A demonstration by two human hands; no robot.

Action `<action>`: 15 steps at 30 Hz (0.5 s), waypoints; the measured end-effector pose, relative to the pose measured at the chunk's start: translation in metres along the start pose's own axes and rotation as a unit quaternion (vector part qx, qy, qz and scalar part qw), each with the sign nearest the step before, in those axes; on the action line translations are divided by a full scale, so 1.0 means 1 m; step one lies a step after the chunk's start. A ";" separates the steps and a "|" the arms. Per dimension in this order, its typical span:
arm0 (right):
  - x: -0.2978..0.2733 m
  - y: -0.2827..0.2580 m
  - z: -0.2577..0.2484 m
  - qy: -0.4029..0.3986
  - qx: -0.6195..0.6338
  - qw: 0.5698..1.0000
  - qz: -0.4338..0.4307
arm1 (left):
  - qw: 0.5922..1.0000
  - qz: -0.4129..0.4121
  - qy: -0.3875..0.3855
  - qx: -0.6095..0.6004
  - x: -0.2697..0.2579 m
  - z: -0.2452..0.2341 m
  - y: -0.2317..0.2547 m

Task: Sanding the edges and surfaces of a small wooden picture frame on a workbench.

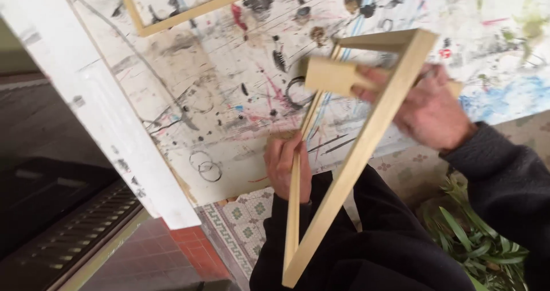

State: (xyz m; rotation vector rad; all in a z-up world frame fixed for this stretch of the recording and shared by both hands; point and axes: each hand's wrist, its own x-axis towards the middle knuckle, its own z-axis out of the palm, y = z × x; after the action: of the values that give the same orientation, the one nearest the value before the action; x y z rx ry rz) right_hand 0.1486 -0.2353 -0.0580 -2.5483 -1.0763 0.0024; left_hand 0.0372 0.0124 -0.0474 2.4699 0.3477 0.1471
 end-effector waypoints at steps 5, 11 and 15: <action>-0.005 -0.016 0.010 -0.023 0.267 0.939 0.214 | 0.999 -0.002 -0.028 -0.023 -0.004 0.006 0.000; -0.002 0.002 0.016 0.013 0.060 0.996 0.061 | 0.999 -0.007 -0.041 -0.026 -0.003 -0.001 0.004; -0.012 0.000 0.003 0.007 -0.020 1.000 0.011 | 0.999 -0.004 -0.033 -0.012 -0.004 0.008 -0.001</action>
State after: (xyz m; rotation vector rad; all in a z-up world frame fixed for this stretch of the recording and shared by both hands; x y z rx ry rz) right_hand 0.1397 -0.2432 -0.0621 -2.5922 -1.0526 -0.0319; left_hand 0.0348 0.0073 -0.0544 2.4429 0.3260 0.0649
